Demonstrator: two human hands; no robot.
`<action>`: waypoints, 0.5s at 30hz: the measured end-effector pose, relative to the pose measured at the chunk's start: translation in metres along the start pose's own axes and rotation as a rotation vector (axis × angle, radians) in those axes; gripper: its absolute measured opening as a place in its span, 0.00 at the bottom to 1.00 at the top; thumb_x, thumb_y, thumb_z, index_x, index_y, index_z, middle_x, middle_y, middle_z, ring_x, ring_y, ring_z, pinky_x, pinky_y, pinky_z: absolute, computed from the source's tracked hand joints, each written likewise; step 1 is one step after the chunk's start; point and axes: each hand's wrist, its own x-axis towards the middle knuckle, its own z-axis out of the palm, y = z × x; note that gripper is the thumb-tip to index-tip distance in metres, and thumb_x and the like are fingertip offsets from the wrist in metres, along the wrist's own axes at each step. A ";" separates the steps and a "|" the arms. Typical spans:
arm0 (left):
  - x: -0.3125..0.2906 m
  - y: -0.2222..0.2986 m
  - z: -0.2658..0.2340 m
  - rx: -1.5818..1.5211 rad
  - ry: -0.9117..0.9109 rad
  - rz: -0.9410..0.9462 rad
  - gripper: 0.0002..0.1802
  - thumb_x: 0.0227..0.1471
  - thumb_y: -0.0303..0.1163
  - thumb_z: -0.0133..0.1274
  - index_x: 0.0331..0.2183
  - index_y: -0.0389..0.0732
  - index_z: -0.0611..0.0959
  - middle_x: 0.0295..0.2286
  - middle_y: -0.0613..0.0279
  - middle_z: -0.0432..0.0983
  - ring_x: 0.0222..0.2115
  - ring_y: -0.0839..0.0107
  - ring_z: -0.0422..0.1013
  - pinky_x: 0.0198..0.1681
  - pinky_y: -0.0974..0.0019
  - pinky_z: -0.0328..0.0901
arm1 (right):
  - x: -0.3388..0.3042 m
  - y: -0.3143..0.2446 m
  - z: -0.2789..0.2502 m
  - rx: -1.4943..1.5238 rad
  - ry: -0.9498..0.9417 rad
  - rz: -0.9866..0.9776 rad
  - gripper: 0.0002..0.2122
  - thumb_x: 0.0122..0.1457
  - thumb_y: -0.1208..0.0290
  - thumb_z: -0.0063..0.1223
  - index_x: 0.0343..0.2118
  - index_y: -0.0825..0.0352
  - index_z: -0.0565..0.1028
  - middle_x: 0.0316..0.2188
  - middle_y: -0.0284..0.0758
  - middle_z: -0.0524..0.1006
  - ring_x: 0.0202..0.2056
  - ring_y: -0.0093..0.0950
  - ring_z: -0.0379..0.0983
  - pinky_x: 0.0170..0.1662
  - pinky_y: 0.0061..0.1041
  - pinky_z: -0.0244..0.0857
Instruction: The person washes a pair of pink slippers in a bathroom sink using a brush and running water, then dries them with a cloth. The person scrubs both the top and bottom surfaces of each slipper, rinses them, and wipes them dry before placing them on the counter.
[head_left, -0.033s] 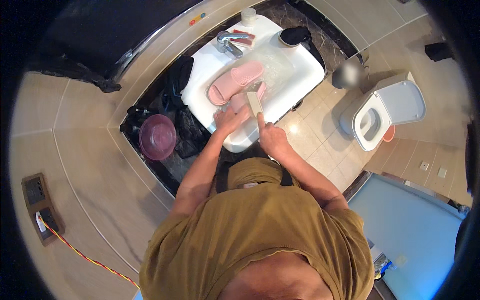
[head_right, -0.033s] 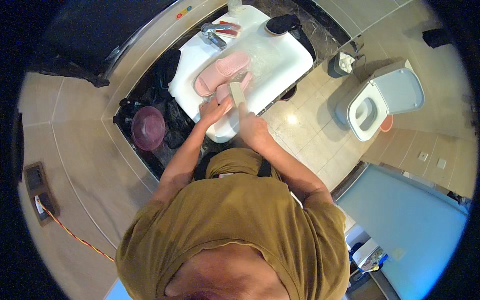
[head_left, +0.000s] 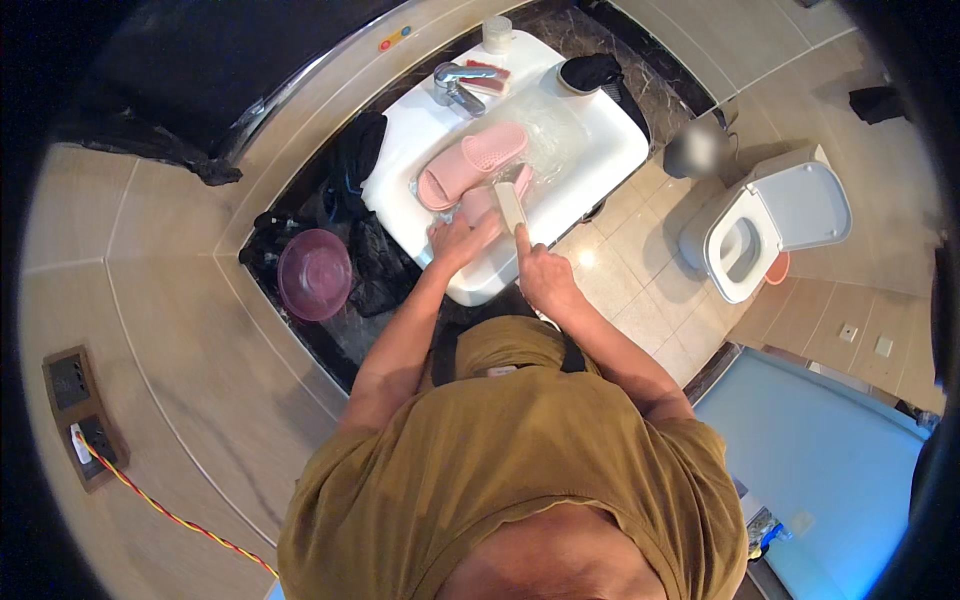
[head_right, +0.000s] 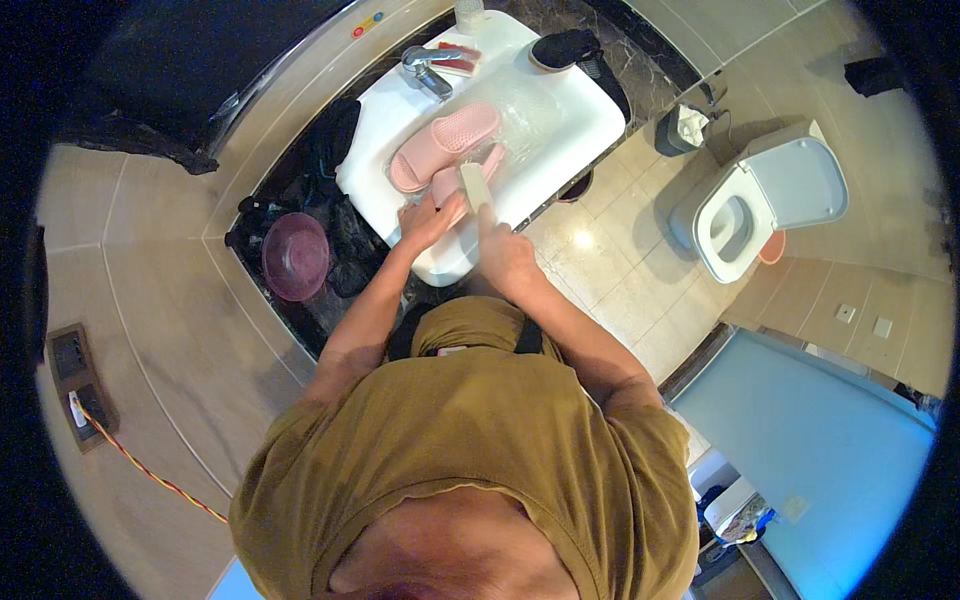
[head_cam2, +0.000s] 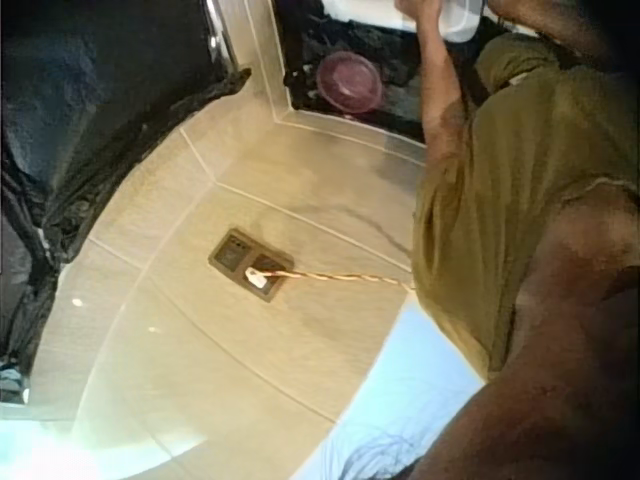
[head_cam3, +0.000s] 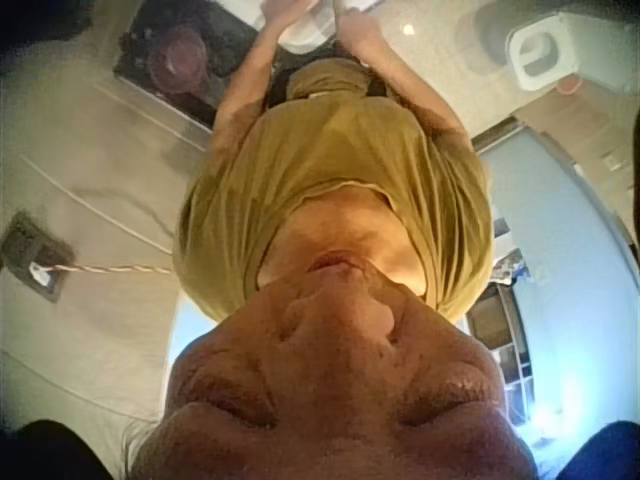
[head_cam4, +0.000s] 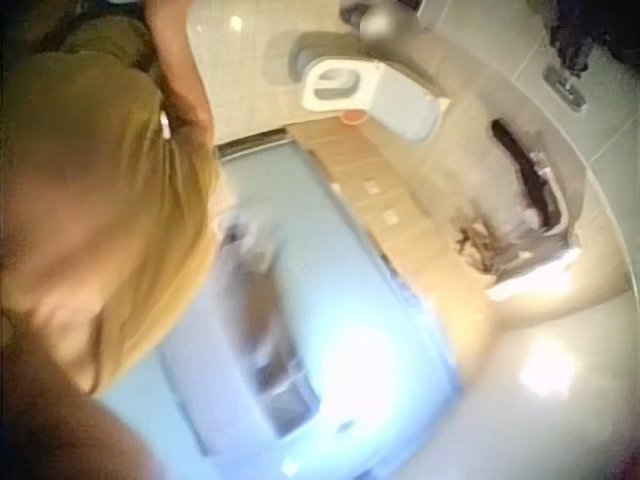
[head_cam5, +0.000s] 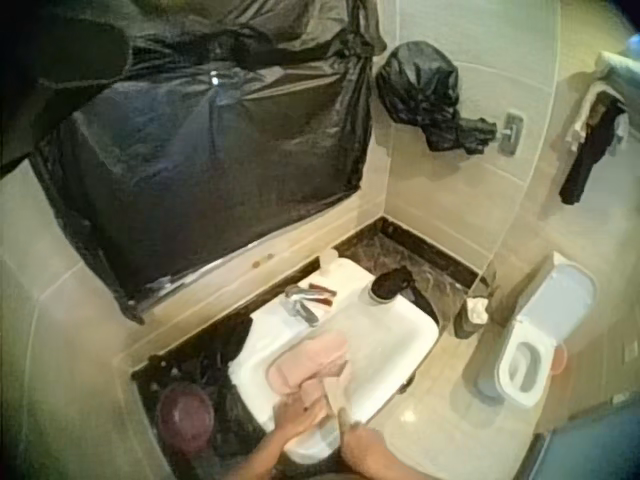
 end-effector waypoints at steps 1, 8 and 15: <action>0.001 0.000 0.003 0.014 0.019 0.014 0.57 0.40 0.73 0.37 0.50 0.26 0.68 0.46 0.33 0.68 0.53 0.45 0.59 0.58 0.52 0.43 | 0.007 0.005 0.000 0.000 0.036 -0.004 0.21 0.55 0.73 0.38 0.53 0.70 0.61 0.27 0.49 0.76 0.27 0.44 0.76 0.29 0.39 0.71; -0.006 0.003 0.008 0.128 0.033 0.067 0.56 0.36 0.68 0.49 0.53 0.30 0.63 0.45 0.34 0.68 0.49 0.45 0.62 0.55 0.51 0.46 | 0.093 0.051 -0.001 0.083 0.032 0.081 0.10 0.56 0.69 0.38 0.38 0.67 0.69 0.27 0.48 0.77 0.31 0.45 0.76 0.34 0.41 0.70; -0.042 -0.012 0.008 0.123 0.253 0.353 0.57 0.36 0.64 0.55 0.55 0.31 0.56 0.41 0.36 0.70 0.43 0.45 0.66 0.51 0.51 0.50 | -0.003 0.024 0.002 0.096 0.197 -0.087 0.26 0.50 0.77 0.43 0.56 0.68 0.59 0.21 0.48 0.74 0.21 0.45 0.74 0.24 0.39 0.69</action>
